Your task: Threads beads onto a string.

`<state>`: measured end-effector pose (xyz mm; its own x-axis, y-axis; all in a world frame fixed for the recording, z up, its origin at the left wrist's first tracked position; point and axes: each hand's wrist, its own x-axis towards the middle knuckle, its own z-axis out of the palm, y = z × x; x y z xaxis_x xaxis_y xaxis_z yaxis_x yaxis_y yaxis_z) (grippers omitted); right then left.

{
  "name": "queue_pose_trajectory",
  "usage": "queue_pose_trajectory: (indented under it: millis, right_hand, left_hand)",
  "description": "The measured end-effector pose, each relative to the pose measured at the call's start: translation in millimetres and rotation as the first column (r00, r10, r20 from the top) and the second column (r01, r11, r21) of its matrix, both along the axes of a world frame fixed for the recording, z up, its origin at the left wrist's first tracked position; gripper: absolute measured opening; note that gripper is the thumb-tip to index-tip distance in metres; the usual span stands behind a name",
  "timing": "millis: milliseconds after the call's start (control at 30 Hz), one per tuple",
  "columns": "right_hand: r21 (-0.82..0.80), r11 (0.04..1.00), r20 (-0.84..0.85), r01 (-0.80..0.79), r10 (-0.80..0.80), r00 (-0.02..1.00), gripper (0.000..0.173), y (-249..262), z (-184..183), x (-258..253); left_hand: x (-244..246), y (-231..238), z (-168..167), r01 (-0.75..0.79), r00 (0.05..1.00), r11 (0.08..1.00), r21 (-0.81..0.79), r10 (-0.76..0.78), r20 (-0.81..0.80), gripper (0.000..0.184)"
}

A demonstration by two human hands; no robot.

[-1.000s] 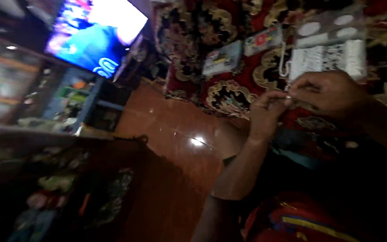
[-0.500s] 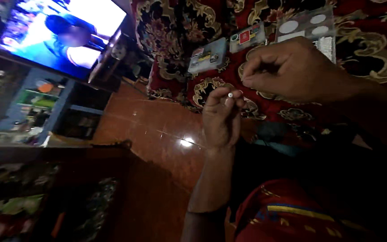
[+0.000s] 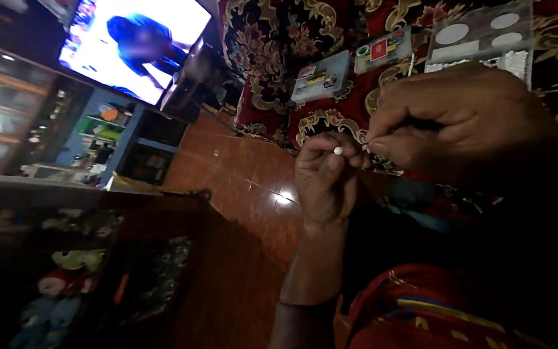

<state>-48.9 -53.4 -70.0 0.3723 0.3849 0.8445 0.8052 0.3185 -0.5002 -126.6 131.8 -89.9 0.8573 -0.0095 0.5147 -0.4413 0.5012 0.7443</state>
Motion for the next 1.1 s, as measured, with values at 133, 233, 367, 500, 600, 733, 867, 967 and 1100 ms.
queue_pose_trajectory:
  millis: [133,233,367,500,600,733,867,967,1100]
  right_hand:
    - [0.004,1.0,0.04,0.0,0.0,0.999,0.014,6.9,-1.1,-0.6]
    - [0.007,0.999,0.097,0.036,-0.036,0.995,0.013,10.4,-2.2,-2.7]
    - [0.016,0.998,0.116,0.055,-0.057,0.992,0.014,13.1,-2.9,-6.4]
    - [0.02,0.999,0.093,0.031,-0.033,0.995,0.014,15.6,-3.7,-7.9]
    - [0.006,1.0,0.054,0.013,-0.013,0.998,0.013,15.1,-3.6,-7.8]
    - [0.026,0.999,0.033,-0.02,0.019,0.999,0.012,16.2,-3.9,-6.0]
    - [0.008,1.0,0.006,-0.007,0.007,1.0,0.012,15.3,-1.6,-7.2]
    - [-0.01,1.0,0.005,0.011,-0.011,1.0,0.011,13.8,-0.7,-7.2]
    - [-0.029,0.999,-0.005,0.043,-0.043,0.999,0.014,13.8,0.3,-7.7]
  left_hand:
    - [-1.9,1.7,3.2,-0.016,1.0,0.999,0.033,0.016,0.022,0.01]
    - [-3.0,2.9,3.6,-0.007,1.0,1.0,0.023,0.007,0.02,0.013]
    - [-3.0,3.4,3.5,0.007,1.0,1.0,0.004,-0.007,0.02,0.013]
    - [-1.4,4.4,1.2,0.017,1.0,1.0,-0.02,-0.017,0.003,0.011]
    - [-0.1,4.2,-0.8,0.064,0.998,0.996,-0.059,-0.065,-0.013,0.012]
    - [0.1,2.6,-0.8,0.11,0.992,0.989,-0.098,-0.115,-0.044,0.011]
    - [0.4,1.2,0.9,0.13,0.988,0.984,-0.121,-0.139,-0.066,0.009]
    - [0.3,0.4,1.3,0.132,0.987,0.983,-0.124,-0.142,-0.074,0.011]
    - [-0.3,-1.1,2.0,0.119,0.987,0.983,-0.137,-0.133,-0.092,0.01]
